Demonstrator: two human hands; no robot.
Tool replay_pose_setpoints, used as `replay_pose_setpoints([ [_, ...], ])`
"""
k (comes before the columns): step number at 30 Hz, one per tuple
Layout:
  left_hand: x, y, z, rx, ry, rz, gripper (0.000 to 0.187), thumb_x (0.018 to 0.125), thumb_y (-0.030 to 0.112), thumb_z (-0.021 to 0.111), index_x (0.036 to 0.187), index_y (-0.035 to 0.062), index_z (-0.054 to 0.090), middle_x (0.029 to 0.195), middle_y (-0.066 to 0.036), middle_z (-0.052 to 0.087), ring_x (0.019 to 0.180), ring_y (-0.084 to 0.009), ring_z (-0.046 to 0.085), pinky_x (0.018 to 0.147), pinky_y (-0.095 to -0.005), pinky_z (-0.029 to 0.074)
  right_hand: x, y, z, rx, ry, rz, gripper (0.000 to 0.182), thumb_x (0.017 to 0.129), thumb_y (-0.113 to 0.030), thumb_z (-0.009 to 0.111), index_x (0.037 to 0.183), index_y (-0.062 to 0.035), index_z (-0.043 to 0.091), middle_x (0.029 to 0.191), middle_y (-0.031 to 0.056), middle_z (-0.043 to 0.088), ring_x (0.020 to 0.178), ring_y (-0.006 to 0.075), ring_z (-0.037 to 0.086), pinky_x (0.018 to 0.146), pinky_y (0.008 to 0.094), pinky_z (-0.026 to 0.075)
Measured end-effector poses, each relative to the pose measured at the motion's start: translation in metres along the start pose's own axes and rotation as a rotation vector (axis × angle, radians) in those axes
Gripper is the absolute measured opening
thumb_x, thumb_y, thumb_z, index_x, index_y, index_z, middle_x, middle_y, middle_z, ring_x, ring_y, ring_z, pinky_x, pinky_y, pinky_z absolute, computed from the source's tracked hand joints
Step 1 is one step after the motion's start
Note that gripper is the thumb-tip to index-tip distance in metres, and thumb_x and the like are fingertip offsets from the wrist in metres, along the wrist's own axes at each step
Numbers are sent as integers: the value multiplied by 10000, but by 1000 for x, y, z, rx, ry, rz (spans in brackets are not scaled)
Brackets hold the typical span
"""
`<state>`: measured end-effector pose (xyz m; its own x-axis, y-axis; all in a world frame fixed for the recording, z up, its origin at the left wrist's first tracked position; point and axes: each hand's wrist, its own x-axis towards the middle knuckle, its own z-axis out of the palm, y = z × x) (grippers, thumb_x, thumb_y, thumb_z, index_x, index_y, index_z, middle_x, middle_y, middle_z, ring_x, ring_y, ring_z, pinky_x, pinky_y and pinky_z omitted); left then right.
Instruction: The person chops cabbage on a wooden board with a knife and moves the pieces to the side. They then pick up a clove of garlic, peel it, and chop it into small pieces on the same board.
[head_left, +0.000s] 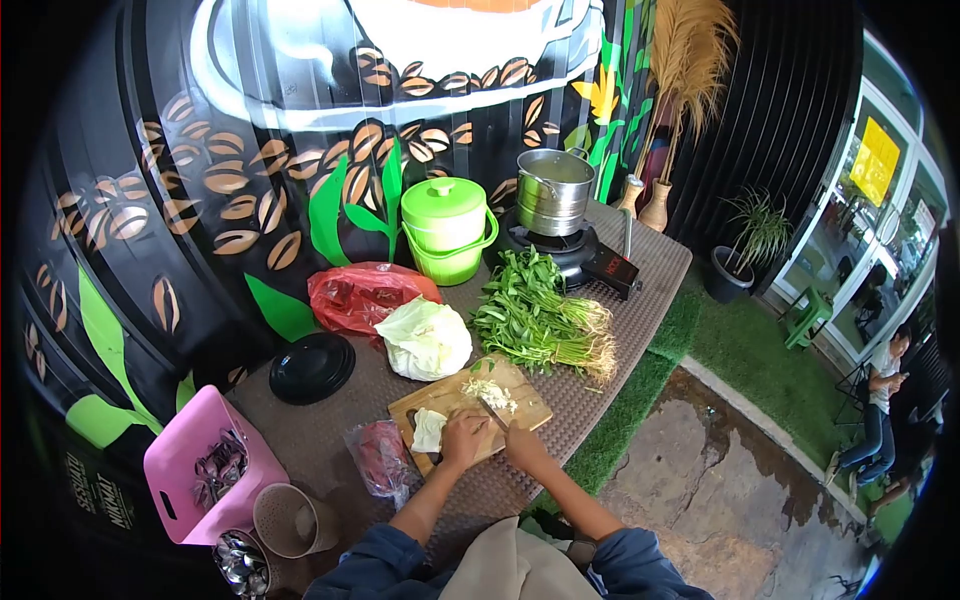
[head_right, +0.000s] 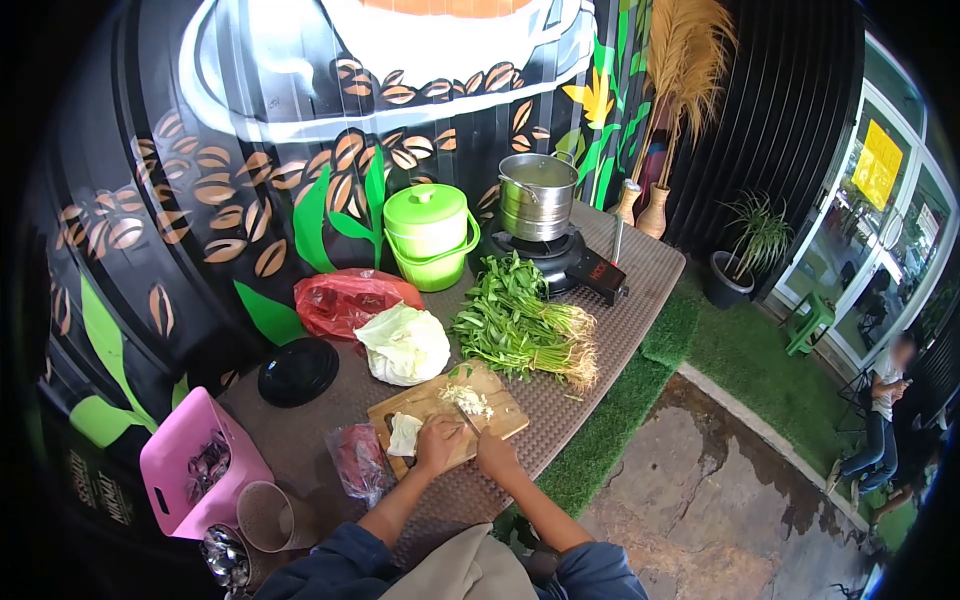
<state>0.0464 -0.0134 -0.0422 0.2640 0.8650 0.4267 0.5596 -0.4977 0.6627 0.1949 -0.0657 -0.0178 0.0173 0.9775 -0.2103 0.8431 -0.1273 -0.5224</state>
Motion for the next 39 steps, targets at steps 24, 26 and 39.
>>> replay_pose_setpoints([
  [24, 16, -1, -11, -180, -173, -240, 131, 717, 94, 757, 790, -6, 714, 706, -113, 687, 624, -177, 663, 603, -285, 524, -12, -55, 3, 71, 31, 173, 251, 852, -92, 478, 1063, 30, 419, 943, 310, 615, 888, 463, 619, 757, 521, 494],
  [26, 11, -5, -7, -149, -153, -193, 127, 719, 92, 755, 793, -4, 716, 715, -127, 688, 635, -174, 666, 601, -284, 524, -20, -51, 5, 110, 50, 191, 208, 885, -120, 448, 1036, 21, 415, 937, 325, 602, 883, 487, 603, 758, 543, 479],
  [39, 0, 8, -6, -87, -59, -255, 124, 727, 113, 725, 825, 37, 724, 739, -148, 660, 632, -268, 636, 608, -333, 508, -21, -13, 12, 81, 59, 61, 234, 912, -165, 429, 1025, 36, 388, 781, 324, 599, 770, 514, 587, 673, 573, 462],
])
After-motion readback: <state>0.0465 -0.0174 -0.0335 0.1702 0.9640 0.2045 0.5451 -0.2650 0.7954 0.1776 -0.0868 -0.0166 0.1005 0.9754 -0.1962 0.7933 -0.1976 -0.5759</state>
